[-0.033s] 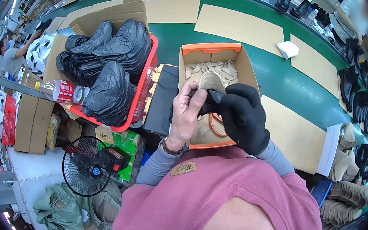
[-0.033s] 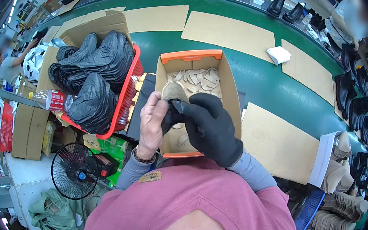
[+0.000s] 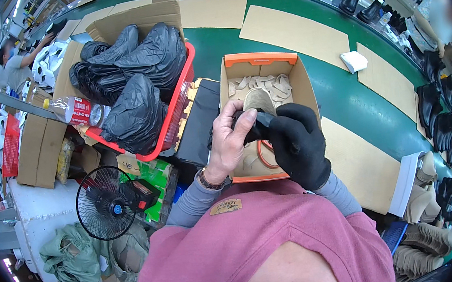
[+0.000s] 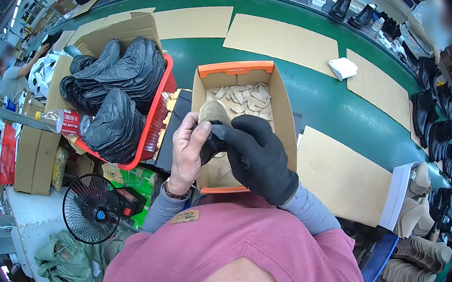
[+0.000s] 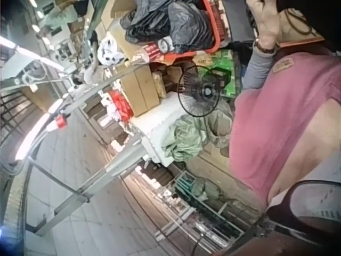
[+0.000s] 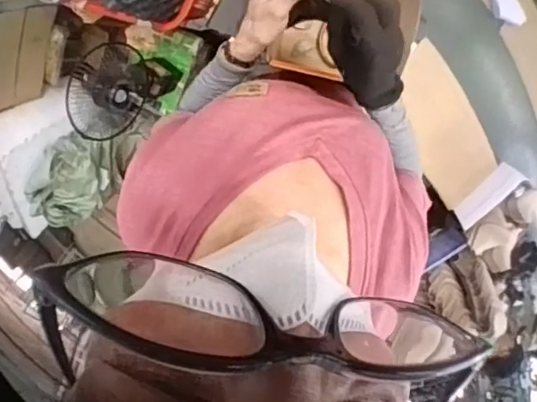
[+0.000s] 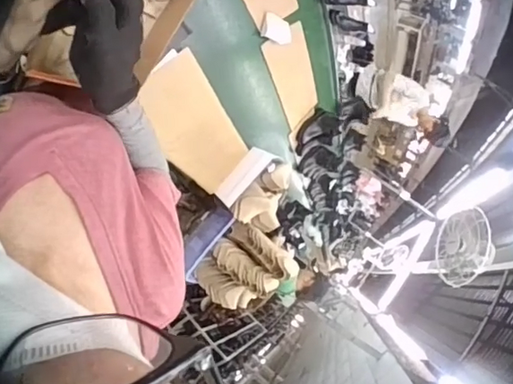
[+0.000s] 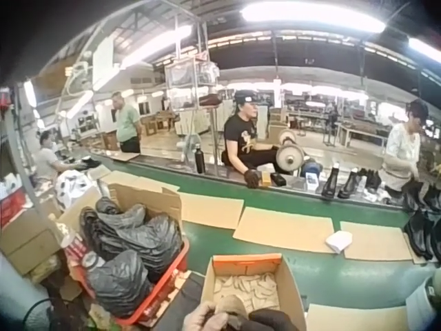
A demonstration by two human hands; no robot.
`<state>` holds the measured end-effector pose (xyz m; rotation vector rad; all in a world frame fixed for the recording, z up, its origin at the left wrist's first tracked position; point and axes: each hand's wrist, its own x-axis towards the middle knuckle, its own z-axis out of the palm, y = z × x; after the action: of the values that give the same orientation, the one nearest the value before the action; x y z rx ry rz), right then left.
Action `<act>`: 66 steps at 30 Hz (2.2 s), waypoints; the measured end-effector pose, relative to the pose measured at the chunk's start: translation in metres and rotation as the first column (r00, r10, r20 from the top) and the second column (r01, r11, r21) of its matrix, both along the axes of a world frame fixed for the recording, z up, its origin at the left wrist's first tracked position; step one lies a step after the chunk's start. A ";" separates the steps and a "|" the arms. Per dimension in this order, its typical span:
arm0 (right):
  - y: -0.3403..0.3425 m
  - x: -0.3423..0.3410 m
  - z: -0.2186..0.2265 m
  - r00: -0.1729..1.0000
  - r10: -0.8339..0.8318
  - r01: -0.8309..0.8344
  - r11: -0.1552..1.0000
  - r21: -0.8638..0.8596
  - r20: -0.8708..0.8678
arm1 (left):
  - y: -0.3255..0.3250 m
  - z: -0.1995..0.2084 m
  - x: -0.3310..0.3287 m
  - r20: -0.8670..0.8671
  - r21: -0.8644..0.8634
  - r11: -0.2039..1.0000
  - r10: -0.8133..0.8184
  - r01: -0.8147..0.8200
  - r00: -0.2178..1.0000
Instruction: The recorder is manufacturing shoes by trimming excess black material from the edges of shoe components using scissors and organizing them into stacks.
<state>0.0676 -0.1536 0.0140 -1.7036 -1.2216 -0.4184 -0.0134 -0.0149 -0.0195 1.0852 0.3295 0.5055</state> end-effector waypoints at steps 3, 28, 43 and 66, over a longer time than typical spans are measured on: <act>-0.004 0.008 0.006 0.941 0.199 -0.226 0.972 -0.071 -0.273 | 0.012 -0.002 -0.004 -0.094 0.333 0.942 0.082 -0.046 0.992; -0.028 0.065 -0.080 0.748 0.439 -0.662 0.451 -0.599 -0.497 | 0.061 0.063 -0.024 0.020 0.810 0.560 0.271 -0.174 0.962; -0.092 0.051 0.019 0.530 0.004 -0.596 0.713 -0.370 -0.848 | 0.045 0.061 -0.008 -0.077 0.786 0.618 0.128 -0.019 0.989; -0.082 0.062 0.031 0.737 -0.023 -0.555 0.549 -0.625 -0.676 | 0.040 0.093 -0.004 -0.471 0.756 0.468 -0.097 0.458 0.877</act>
<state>0.1294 -0.2354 0.0446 -2.0468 -1.1955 1.0439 -0.0174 0.0248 0.0737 2.2120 0.1968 0.1113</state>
